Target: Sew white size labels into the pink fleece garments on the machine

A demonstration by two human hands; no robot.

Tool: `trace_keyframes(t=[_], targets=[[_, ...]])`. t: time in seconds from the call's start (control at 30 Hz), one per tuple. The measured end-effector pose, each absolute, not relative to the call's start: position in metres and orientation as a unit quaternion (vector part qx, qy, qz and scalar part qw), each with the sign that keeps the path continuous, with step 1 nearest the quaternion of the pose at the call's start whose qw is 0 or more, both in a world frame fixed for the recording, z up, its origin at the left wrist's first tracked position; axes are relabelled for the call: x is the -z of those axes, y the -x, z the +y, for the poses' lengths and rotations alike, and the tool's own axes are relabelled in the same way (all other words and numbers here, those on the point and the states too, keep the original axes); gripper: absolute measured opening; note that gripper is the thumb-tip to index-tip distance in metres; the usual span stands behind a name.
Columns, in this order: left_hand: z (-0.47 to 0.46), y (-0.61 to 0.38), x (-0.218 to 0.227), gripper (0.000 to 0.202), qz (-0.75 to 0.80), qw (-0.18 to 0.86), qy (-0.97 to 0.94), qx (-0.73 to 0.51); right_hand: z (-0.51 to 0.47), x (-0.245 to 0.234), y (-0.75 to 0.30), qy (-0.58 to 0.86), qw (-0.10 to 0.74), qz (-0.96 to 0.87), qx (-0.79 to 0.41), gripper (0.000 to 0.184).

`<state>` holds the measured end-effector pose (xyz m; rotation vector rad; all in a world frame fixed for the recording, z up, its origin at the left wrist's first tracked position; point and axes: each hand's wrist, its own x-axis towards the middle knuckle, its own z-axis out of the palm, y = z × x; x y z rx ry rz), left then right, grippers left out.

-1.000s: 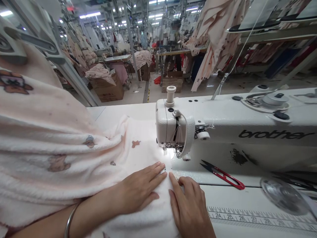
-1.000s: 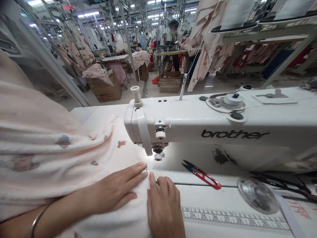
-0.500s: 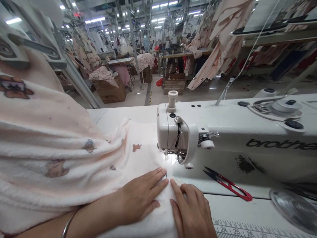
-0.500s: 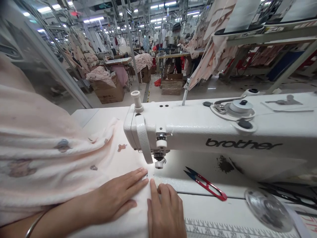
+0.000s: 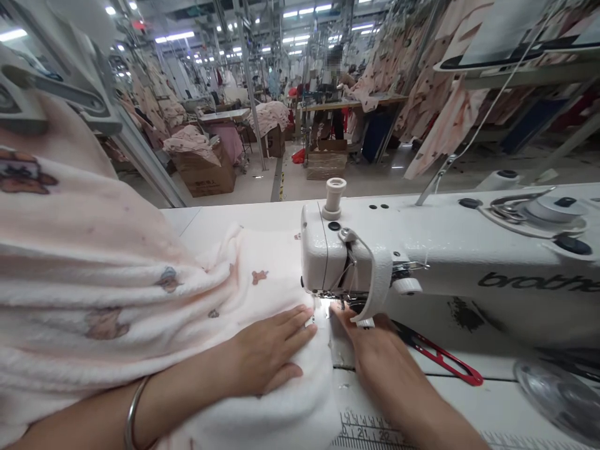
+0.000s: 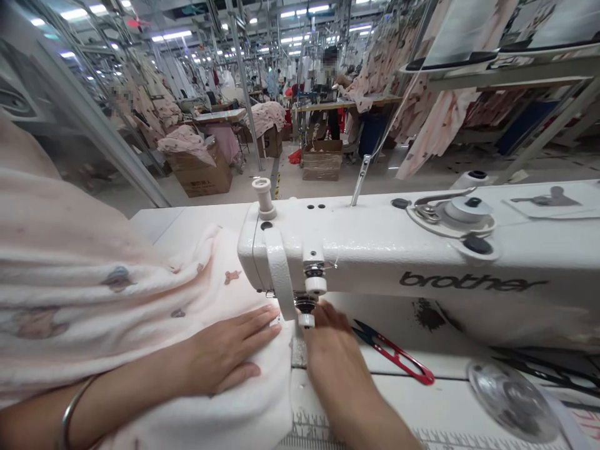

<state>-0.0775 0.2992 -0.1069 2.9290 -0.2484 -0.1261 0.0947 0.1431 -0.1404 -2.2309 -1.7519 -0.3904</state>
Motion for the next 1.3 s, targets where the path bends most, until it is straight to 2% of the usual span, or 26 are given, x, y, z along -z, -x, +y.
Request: trace_keyframes(t=[0.13,0.47,0.7,0.9,1.3], targets=[[0.302,0.076,0.106,0.062,-0.083,0.098,-0.991,0.036,0.124,0.15,-0.062,0.749,0.169,-0.612,0.19,0.053],[0.312,0.075,0.11,0.062,-0.079,0.127,-0.989,0.006,0.134,0.161,-0.054,0.79,0.189,-0.568,0.133,0.054],[0.314,0.072,0.105,0.057,-0.095,0.134,-0.986,-0.02,0.134,0.164,-0.053,0.79,0.193,-0.565,0.136,0.052],[0.314,0.07,0.103,0.054,-0.101,0.124,-0.987,-0.019,0.132,0.168,-0.052,0.796,0.194,-0.562,0.109,0.068],[0.329,0.055,0.098,0.049,-0.089,0.099,-0.991,-0.004,0.133,0.153,-0.052,0.819,0.151,-0.539,0.125,0.063]])
